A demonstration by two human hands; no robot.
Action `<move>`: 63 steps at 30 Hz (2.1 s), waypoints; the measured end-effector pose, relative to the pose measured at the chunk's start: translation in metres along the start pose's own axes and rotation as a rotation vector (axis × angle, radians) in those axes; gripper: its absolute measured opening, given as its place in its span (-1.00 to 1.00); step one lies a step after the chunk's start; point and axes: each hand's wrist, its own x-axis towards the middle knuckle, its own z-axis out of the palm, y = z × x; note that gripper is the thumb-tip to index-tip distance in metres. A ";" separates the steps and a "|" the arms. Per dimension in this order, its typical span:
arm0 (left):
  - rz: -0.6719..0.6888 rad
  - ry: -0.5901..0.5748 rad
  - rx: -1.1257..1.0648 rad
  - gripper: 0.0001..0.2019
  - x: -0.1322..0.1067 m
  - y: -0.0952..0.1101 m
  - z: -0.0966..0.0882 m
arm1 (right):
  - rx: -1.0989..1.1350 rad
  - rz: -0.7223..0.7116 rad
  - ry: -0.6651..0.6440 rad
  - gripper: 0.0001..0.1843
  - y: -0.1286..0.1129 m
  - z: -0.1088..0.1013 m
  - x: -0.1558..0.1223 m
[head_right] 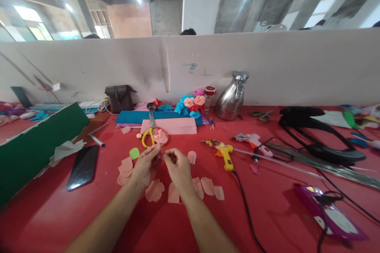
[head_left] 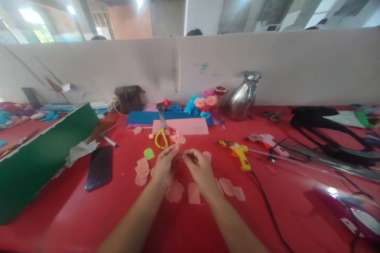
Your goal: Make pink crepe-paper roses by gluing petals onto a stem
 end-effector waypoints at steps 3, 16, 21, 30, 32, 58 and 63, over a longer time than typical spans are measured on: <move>-0.040 0.039 -0.019 -0.73 0.003 0.003 -0.002 | -0.093 -0.020 0.045 -0.85 -0.005 -0.011 0.004; -0.229 0.145 -0.039 -0.78 0.007 0.012 -0.005 | -1.301 0.389 0.139 -0.74 0.026 -0.176 0.048; -0.225 0.144 -0.045 -0.81 0.010 0.011 -0.008 | -1.300 0.343 0.199 -0.69 0.044 -0.172 0.050; -0.221 0.159 -0.014 -0.80 0.012 0.009 -0.011 | -1.064 0.395 0.262 -0.67 0.047 -0.179 0.049; -0.220 0.156 -0.013 -0.81 0.011 0.012 -0.010 | -0.989 0.381 0.282 -0.69 0.042 -0.175 0.046; -0.224 0.110 -0.064 -0.88 0.013 0.017 -0.011 | -0.252 -0.053 -0.184 -0.66 -0.009 -0.060 0.004; -0.241 0.089 -0.055 -0.86 0.013 0.014 -0.012 | -0.295 -0.109 -0.195 -0.63 -0.002 -0.060 0.004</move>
